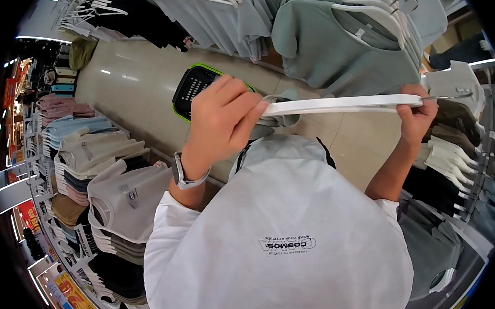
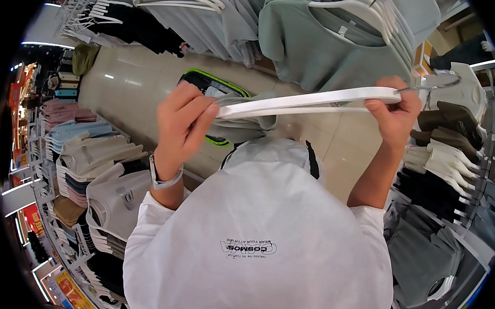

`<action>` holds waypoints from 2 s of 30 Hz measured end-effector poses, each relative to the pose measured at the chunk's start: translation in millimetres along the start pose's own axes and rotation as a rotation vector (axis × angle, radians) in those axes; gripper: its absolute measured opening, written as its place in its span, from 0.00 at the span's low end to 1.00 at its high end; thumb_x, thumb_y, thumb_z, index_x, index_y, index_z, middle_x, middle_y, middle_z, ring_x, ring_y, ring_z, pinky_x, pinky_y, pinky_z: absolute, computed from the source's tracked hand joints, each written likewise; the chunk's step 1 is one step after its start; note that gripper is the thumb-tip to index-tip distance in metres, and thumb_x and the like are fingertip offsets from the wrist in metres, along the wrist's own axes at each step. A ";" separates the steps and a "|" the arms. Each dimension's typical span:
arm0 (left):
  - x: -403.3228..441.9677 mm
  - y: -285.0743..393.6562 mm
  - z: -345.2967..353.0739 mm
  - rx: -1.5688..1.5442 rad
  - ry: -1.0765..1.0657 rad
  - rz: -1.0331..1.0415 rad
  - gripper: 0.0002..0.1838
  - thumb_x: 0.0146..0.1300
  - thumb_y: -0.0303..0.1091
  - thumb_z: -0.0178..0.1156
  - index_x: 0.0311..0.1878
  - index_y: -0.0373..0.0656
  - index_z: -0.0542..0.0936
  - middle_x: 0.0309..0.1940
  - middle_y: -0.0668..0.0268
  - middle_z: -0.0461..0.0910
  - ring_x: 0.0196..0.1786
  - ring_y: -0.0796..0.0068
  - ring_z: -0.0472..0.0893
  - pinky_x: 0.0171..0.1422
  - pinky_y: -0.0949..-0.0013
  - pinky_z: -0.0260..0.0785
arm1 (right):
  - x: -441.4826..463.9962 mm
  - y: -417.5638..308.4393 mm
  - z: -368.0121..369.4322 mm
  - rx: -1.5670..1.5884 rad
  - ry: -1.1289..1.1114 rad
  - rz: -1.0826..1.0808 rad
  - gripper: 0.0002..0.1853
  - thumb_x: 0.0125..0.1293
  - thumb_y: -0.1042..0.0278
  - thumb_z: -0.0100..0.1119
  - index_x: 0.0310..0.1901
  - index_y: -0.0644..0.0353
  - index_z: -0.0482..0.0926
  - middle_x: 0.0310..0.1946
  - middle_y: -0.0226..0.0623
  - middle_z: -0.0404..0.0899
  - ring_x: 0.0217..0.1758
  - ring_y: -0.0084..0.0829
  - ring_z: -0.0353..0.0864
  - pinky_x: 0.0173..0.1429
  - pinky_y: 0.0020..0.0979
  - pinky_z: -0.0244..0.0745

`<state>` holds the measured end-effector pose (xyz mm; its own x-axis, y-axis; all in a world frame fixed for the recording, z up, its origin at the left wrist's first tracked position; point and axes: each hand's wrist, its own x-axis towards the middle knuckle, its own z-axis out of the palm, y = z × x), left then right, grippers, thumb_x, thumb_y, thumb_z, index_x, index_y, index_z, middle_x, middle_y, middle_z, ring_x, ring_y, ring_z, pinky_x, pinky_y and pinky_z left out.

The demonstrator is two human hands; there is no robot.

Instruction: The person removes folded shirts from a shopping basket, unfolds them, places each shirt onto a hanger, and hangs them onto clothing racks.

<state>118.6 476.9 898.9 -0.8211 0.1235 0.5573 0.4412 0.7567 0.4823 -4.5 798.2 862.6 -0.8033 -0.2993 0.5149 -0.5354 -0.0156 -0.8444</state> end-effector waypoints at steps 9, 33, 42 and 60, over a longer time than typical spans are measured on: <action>8.5 49.1 25.5 0.250 -0.133 -0.044 0.14 0.60 0.35 0.59 0.22 0.44 0.67 0.13 0.66 0.67 0.13 0.66 0.66 0.16 0.67 0.56 | -18.1 -32.1 71.2 0.050 -0.022 0.144 0.11 0.46 0.74 0.73 0.28 0.66 0.78 0.21 0.26 0.76 0.22 0.13 0.68 0.24 0.17 0.60; 16.8 45.7 37.2 0.171 -0.007 -0.123 0.17 0.59 0.44 0.61 0.25 0.44 0.68 0.12 0.65 0.69 0.12 0.66 0.69 0.15 0.68 0.58 | -65.6 -44.6 146.0 0.157 -0.363 0.342 0.13 0.50 0.77 0.64 0.38 0.67 0.74 0.27 0.36 0.76 0.21 0.25 0.76 0.23 0.26 0.68; 15.7 16.8 -9.2 0.174 0.104 -0.269 0.14 0.63 0.40 0.58 0.26 0.42 0.71 0.11 0.62 0.67 0.13 0.63 0.68 0.18 0.67 0.58 | -89.1 13.6 105.1 -0.343 -0.423 0.415 0.12 0.51 0.70 0.65 0.36 0.66 0.77 0.23 0.42 0.74 0.20 0.33 0.74 0.26 0.29 0.68; 1.3 -12.6 -31.4 0.031 0.270 -0.263 0.22 0.70 0.40 0.45 0.21 0.35 0.66 0.13 0.72 0.55 0.20 0.83 0.54 0.22 0.72 0.44 | -84.1 9.8 49.9 -0.048 0.385 -0.188 0.12 0.53 0.71 0.50 0.16 0.68 0.69 0.11 0.35 0.62 0.13 0.26 0.58 0.20 0.27 0.48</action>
<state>123.3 447.4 914.8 -0.7779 -0.2482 0.5773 0.2133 0.7598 0.6142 70.9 775.6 803.7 -0.7244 0.0826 0.6844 -0.6860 0.0116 -0.7275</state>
